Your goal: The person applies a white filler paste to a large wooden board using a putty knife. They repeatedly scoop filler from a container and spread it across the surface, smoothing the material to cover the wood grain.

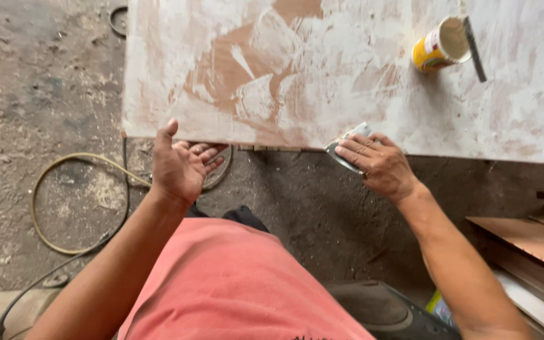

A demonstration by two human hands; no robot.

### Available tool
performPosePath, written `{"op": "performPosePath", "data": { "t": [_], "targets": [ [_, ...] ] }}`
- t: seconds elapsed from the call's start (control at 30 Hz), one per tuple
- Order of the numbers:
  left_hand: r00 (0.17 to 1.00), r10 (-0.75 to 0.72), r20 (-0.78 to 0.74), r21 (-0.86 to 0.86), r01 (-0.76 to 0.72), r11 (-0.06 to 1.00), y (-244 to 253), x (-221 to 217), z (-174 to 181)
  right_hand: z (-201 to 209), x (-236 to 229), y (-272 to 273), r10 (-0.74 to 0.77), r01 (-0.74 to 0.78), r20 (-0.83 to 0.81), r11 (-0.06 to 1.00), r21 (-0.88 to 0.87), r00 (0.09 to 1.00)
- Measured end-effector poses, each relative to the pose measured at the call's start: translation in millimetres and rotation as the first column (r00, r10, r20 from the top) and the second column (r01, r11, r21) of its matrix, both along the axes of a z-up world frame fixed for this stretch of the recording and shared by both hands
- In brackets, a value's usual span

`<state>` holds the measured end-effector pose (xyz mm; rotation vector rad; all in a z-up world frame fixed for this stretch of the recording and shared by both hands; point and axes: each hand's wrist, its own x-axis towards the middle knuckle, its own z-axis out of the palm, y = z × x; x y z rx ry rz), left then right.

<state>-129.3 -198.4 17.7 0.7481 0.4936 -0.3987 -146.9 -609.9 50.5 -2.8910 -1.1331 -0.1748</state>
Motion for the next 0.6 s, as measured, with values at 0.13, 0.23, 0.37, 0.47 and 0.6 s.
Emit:
{"op": "performPosePath", "data": {
  "t": [0.13, 0.23, 0.37, 0.47, 0.6],
  "targets": [
    [1.0, -0.007, -0.01, 0.023, 0.008, 1.0, 0.4, -1.0, -2.8, 6.8, -9.0, -4.8, 0.051, -0.052, 0.028, 0.998, 0.026, 0.998],
    [1.0, -0.016, -0.011, 0.021, 0.016, 1.0, 4.5, -3.3, -3.1, 9.0, -13.1, -8.4, 0.015, -0.01, 0.037, 0.992, -0.125, 0.999],
    [0.997, -0.079, -0.023, 0.123, 0.082, 0.989, 10.8, -12.5, 3.9, 12.0, -10.1, -37.5, -0.131, 0.132, 0.022, 0.99, -0.046, 0.991],
    [0.988, -0.093, -0.125, 0.266, 0.124, 0.956, 19.2, -29.2, 11.0, 11.4, -4.6, -43.2, -0.451, 0.45, -0.067, 0.892, -0.038, 0.89],
    [0.987, -0.162, -0.016, 0.511, 0.147, 0.847, 17.2, -43.3, 0.6, -2.8, 6.4, 14.0, -0.851, 0.788, -0.262, 0.523, -0.325, 0.456]
  ]
}}
